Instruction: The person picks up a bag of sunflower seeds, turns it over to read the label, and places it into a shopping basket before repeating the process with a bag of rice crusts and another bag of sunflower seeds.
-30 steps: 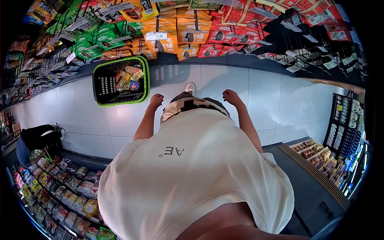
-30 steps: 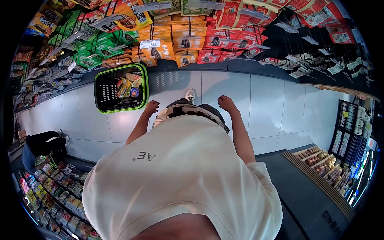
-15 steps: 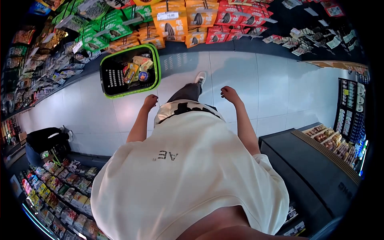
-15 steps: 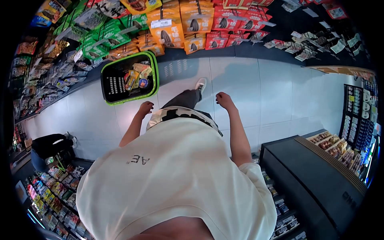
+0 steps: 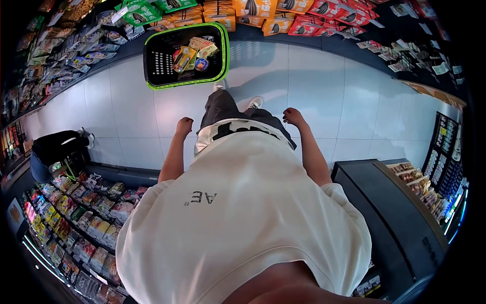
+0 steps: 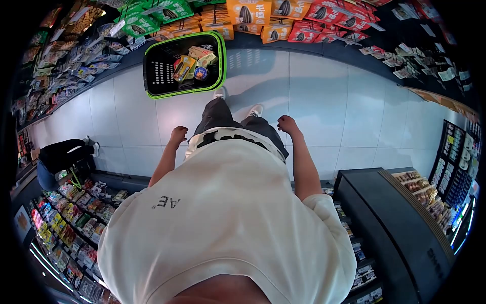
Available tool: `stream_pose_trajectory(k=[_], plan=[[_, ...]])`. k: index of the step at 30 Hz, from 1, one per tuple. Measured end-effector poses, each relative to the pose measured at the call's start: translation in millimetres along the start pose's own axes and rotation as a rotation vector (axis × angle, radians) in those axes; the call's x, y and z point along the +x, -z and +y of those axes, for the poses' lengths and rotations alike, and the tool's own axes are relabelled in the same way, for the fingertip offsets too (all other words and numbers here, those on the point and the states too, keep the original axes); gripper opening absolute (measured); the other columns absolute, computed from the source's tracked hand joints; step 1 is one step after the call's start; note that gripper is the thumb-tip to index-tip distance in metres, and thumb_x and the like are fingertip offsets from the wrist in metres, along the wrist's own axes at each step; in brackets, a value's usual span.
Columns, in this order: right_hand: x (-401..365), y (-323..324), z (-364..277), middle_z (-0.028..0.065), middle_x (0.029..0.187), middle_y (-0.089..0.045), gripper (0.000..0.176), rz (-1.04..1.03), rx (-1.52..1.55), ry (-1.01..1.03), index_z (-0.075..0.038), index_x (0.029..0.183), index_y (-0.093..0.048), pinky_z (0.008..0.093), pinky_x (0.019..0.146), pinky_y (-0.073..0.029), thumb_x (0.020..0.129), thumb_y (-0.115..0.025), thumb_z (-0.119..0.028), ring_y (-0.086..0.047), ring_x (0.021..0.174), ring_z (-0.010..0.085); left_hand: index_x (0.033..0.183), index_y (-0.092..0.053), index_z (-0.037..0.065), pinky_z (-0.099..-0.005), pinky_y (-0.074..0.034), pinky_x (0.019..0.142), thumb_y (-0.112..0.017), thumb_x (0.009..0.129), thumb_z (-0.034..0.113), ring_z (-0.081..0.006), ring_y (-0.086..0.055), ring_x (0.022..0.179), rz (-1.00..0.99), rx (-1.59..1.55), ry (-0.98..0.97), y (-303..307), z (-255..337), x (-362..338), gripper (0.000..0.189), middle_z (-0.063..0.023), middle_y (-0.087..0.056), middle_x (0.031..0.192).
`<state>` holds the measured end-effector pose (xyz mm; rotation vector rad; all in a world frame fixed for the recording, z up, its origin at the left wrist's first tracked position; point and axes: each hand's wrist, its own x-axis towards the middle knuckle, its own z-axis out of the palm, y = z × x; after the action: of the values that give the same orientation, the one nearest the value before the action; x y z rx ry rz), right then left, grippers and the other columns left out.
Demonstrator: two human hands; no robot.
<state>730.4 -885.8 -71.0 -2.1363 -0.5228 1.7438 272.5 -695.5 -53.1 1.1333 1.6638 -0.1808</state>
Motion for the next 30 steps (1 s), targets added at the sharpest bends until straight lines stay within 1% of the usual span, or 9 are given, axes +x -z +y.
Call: stream_pose_trajectory(k=[2,5,7,13,15,19,20,24,30], plan=[[3,-8,-12,0.0103,0.080,-0.062,0.022,-0.002,0.004,-0.028,-0.002,0.096,-0.054,0.0258,0.052,-0.047,0.085,-0.048,-0.020,-0.062,0.065,0.0168,0.088,-0.065,0.004,-0.0342,-0.050,0.061,-0.050,0.078,0.019,-0.0222,-0.062,0.071,0.093,0.124,-0.097,8,-9,17,0.024,-0.0149,-0.064,0.077],[14,-20,-27,0.0111,0.080,-0.062,0.022,-0.001,-0.004,-0.077,-0.002,0.097,-0.053,0.0251,0.050,-0.047,0.085,-0.047,-0.018,-0.062,0.063,0.0171,0.088,-0.066,0.006,-0.0359,-0.049,0.068,-0.049,0.077,0.020,-0.0274,-0.062,0.073,0.176,0.100,-0.221,25,-22,36,0.025,-0.0173,-0.064,0.080],[22,-33,-38,0.0107,0.079,-0.062,0.022,0.052,-0.047,-0.083,-0.002,0.097,-0.053,0.0251,0.050,-0.048,0.085,-0.046,-0.018,-0.062,0.062,0.0169,0.087,-0.067,0.006,-0.0367,-0.048,0.071,-0.049,0.077,0.019,-0.0309,-0.061,0.076,0.144,0.091,-0.217,45,-30,42,0.024,-0.0173,-0.063,0.083],[46,-92,-111,0.0116,0.078,-0.062,0.024,0.090,-0.055,-0.107,-0.001,0.103,-0.049,0.0261,0.052,-0.049,0.085,-0.045,-0.016,-0.063,0.064,0.0172,0.093,-0.065,0.004,-0.0324,-0.050,0.061,-0.047,0.080,0.016,-0.0209,-0.062,0.073,0.097,-0.096,-0.079,123,-36,53,0.025,-0.0119,-0.064,0.079],[57,-114,-130,0.0120,0.079,-0.062,0.025,0.096,-0.079,-0.096,0.000,0.104,-0.048,0.0260,0.053,-0.049,0.085,-0.045,-0.016,-0.063,0.065,0.0175,0.099,-0.060,0.003,-0.0304,-0.049,0.065,-0.046,0.082,0.016,-0.0157,-0.056,0.084,-0.003,-0.170,0.052,149,-46,53,0.026,-0.0077,-0.060,0.090],[71,-156,-180,0.0126,0.084,-0.061,0.029,0.079,0.001,-0.003,0.001,0.109,-0.046,0.0261,0.057,-0.049,0.085,-0.045,-0.014,-0.063,0.068,0.0177,0.099,-0.060,0.003,-0.0273,-0.048,0.061,-0.046,0.080,0.016,-0.0146,-0.055,0.074,-0.044,-0.181,0.160,188,-73,65,0.026,-0.0085,-0.060,0.086],[71,-165,-191,0.0125,0.084,-0.061,0.029,0.080,0.003,0.040,0.001,0.110,-0.046,0.0263,0.058,-0.049,0.084,-0.046,-0.014,-0.063,0.068,0.0178,0.095,-0.062,0.001,-0.0288,-0.050,0.057,-0.046,0.081,0.016,-0.0159,-0.059,0.071,-0.019,-0.175,0.163,195,-76,67,0.026,-0.0096,-0.062,0.080],[66,-184,-219,0.0129,0.085,-0.060,0.031,0.093,-0.009,0.071,0.001,0.112,-0.044,0.0270,0.060,-0.050,0.083,-0.046,-0.011,-0.063,0.070,0.0186,0.099,-0.059,0.003,-0.0259,-0.048,0.061,-0.046,0.081,0.016,-0.0138,-0.055,0.072,-0.064,-0.187,0.175,215,-68,81,0.026,-0.0083,-0.061,0.085],[88,-183,-200,0.0147,0.088,-0.060,0.043,0.169,-0.053,-0.019,0.003,0.118,-0.038,0.0286,0.058,-0.051,0.081,-0.051,-0.014,-0.064,0.071,0.0196,0.099,-0.059,0.003,-0.0262,-0.048,0.065,-0.044,0.084,0.015,-0.0143,-0.057,0.079,-0.067,-0.182,0.089,220,-32,86,0.024,-0.0077,-0.061,0.086]])
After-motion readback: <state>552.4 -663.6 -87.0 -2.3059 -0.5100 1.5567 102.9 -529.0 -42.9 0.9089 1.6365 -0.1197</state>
